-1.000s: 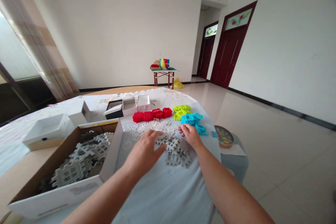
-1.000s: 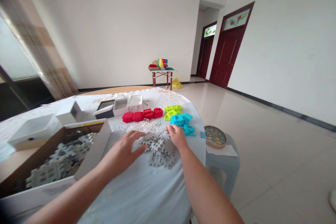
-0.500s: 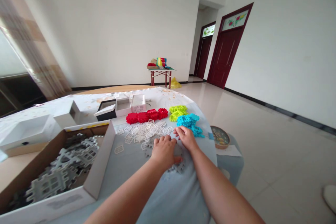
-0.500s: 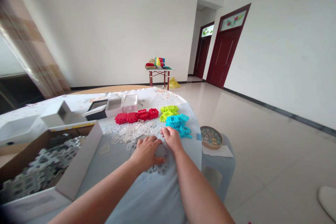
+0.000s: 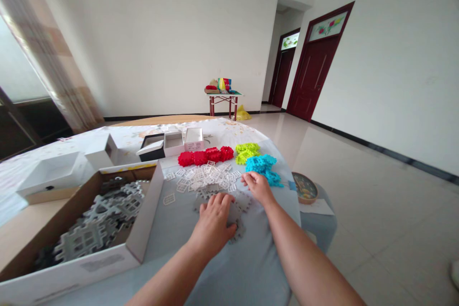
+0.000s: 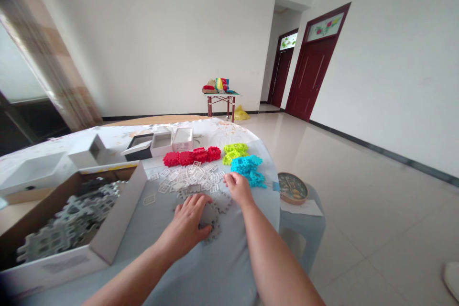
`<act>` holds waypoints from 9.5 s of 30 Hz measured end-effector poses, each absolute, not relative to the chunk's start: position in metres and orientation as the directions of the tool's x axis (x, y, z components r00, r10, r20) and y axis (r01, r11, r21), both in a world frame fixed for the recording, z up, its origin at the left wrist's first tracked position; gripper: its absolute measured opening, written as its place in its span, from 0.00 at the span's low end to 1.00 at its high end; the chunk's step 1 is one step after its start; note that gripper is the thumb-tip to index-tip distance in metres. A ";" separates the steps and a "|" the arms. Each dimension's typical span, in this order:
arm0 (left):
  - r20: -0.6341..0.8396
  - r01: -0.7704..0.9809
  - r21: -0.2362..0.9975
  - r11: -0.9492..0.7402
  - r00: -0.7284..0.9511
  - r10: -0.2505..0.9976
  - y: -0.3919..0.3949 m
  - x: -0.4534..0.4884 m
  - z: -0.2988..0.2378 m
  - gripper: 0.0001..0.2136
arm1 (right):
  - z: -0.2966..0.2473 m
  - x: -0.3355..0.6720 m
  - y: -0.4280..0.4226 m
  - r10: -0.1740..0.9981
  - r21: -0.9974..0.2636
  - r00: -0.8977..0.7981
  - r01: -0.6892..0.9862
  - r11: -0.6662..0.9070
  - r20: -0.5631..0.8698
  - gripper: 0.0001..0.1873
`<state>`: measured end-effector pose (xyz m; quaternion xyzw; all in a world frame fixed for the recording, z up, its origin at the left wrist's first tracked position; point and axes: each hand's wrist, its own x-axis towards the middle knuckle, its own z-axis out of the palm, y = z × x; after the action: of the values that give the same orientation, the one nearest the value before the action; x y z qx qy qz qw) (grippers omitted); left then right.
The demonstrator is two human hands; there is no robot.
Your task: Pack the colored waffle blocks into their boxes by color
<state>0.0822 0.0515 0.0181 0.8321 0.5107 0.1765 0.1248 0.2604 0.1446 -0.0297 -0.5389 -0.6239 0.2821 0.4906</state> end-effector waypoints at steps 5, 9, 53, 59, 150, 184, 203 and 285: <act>0.308 0.701 0.486 -0.522 0.422 0.853 0.044 0.077 0.006 0.23 | -0.031 0.258 0.144 0.950 -0.871 0.049 0.416 0.262 0.309 0.18; 0.399 0.604 0.576 -0.551 0.380 0.834 0.043 0.073 -0.001 0.24 | -0.031 0.256 0.143 0.939 -0.855 0.033 0.426 0.296 0.342 0.18; 0.350 0.761 0.514 -0.397 0.237 0.906 0.063 -0.037 0.102 0.13 | -0.033 0.232 0.151 0.938 -0.851 -0.012 0.416 0.321 0.348 0.19; 0.160 0.811 0.325 -0.486 0.459 0.874 0.076 0.012 0.049 0.25 | -0.030 0.234 0.149 0.933 -0.842 -0.019 0.424 0.333 0.359 0.18; -0.033 0.823 0.563 -0.074 0.112 0.993 0.063 0.079 0.001 0.37 | -0.027 0.234 0.147 0.917 -0.800 -0.044 0.472 0.369 0.397 0.16; 0.115 0.918 0.253 -0.305 0.285 0.952 0.012 0.076 0.008 0.18 | -0.032 0.238 0.147 0.947 -0.850 -0.052 0.427 0.309 0.318 0.19; 0.411 0.914 0.386 -0.123 -0.051 0.910 0.045 -0.065 0.115 0.21 | -0.036 0.239 0.148 0.958 -0.867 -0.050 0.414 0.276 0.282 0.22; -0.003 0.937 0.319 -0.140 0.149 0.989 0.062 0.068 0.007 0.32 | -0.028 0.241 0.147 0.952 -0.897 -0.008 0.333 0.290 0.305 0.22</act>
<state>0.0680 0.0625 0.0073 0.7478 0.6438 0.1045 0.1236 0.2415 0.1466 -0.0282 -0.5053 -0.6360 0.3155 0.4905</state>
